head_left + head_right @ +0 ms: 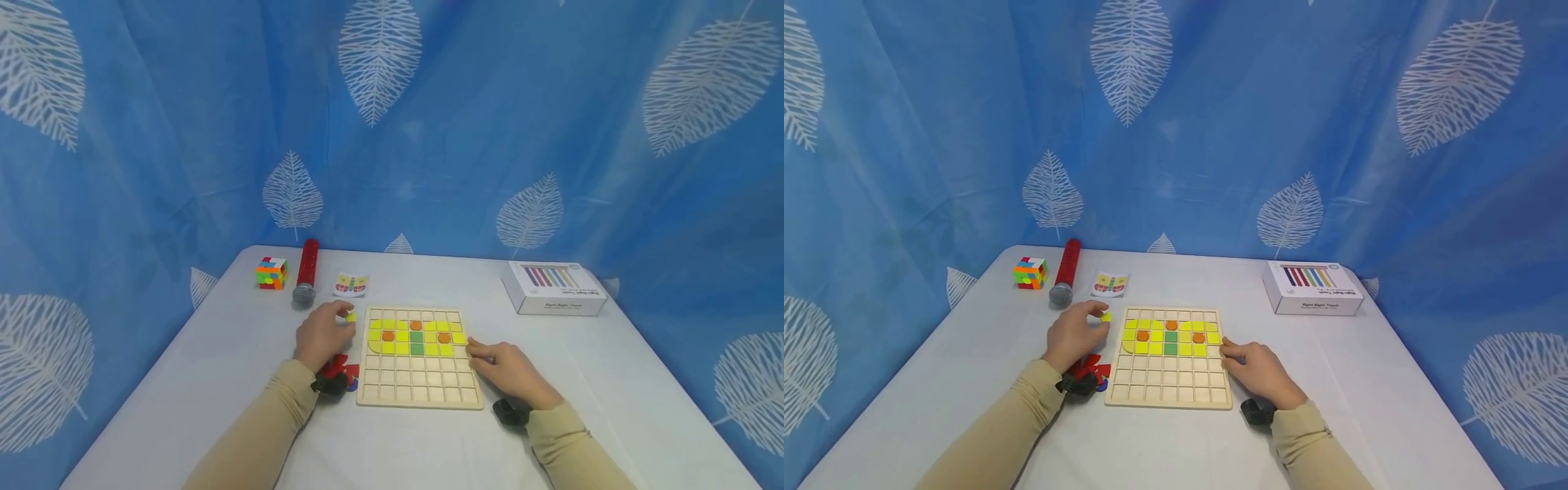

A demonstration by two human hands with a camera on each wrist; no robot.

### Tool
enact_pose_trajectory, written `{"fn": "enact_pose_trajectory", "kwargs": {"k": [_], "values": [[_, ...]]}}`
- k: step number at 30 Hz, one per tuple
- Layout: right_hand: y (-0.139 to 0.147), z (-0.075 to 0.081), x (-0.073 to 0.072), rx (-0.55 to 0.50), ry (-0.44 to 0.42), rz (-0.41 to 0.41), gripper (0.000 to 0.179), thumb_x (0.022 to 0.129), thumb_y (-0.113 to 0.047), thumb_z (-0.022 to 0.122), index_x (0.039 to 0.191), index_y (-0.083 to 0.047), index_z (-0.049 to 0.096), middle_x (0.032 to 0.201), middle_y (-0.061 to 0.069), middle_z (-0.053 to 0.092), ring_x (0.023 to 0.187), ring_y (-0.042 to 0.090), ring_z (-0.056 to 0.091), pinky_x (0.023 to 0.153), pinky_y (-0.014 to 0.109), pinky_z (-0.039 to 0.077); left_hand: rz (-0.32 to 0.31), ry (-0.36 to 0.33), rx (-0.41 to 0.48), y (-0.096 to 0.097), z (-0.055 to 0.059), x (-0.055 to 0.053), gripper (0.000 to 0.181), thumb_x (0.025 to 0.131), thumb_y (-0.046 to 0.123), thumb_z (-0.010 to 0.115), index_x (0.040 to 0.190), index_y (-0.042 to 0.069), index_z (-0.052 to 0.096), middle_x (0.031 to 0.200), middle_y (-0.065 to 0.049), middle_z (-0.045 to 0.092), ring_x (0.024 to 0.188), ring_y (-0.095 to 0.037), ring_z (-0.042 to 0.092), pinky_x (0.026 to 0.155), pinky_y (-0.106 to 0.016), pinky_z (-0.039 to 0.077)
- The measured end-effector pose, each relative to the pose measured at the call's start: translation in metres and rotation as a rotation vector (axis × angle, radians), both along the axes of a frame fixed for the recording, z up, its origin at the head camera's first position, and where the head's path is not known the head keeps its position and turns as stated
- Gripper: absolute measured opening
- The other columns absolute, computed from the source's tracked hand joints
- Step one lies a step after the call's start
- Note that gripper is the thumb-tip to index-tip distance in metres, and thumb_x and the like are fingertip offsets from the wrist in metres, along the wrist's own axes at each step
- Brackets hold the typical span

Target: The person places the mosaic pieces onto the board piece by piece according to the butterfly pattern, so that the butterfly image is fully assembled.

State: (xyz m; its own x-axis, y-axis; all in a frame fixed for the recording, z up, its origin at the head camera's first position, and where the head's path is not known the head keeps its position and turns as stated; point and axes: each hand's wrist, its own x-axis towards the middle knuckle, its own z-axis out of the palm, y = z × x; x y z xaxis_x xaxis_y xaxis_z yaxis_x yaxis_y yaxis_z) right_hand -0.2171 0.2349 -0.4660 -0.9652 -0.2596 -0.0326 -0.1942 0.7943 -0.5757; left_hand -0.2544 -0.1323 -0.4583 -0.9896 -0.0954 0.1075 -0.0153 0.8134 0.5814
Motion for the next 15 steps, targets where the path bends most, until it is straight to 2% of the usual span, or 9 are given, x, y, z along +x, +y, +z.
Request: {"fn": "enact_pose_trajectory", "kwargs": {"k": [4, 8, 12, 15], "values": [[0.0, 0.002, 0.001, -0.011, 0.01, 0.012, 0.04, 0.099, -0.026, 0.067, 0.136, -0.012, 0.066, 0.149, 0.007, 0.057, 0.142, 0.037, 0.049, 0.114, 0.056, 0.039, -0.127, 0.062, -0.009, 0.029, 0.012, 0.013, 0.043, 0.085, 0.028, 0.083, 0.126, 0.024, 0.071, 0.117, 0.002, 0.073, 0.101, -0.02, 0.067, 0.083, -0.041, 0.054], [0.0, 0.003, 0.001, -0.018, 0.019, 0.022, 0.04, 0.099, -0.026, 0.066, 0.137, -0.011, 0.066, 0.148, 0.007, 0.057, 0.141, 0.036, 0.049, 0.114, 0.055, 0.04, -0.264, 0.061, 0.025, 0.062, 0.021, 0.025, 0.036, 0.087, 0.026, 0.083, 0.121, 0.023, 0.073, 0.117, 0.003, 0.074, 0.106, -0.021, 0.068, 0.083, -0.038, 0.054], [0.001, 0.002, 0.002, -0.022, 0.024, 0.022, 0.039, 0.1, -0.025, 0.066, 0.136, -0.011, 0.066, 0.149, 0.007, 0.057, 0.141, 0.037, 0.049, 0.114, 0.055, 0.04, -0.396, 0.034, 0.008, 0.096, 0.027, 0.029, 0.027, 0.089, 0.025, 0.079, 0.116, 0.023, 0.075, 0.112, 0.007, 0.076, 0.105, -0.018, 0.069, 0.08, -0.034, 0.053], [0.003, 0.002, 0.003, -0.029, 0.027, 0.024, 0.039, 0.1, -0.025, 0.066, 0.136, -0.011, 0.066, 0.148, 0.007, 0.057, 0.141, 0.037, 0.049, 0.113, 0.055, 0.04, -0.472, 0.009, -0.044, 0.12, 0.026, 0.027, 0.025, 0.088, 0.025, 0.078, 0.113, 0.023, 0.076, 0.106, 0.01, 0.076, 0.1, -0.013, 0.07, 0.077, -0.03, 0.052]]}}
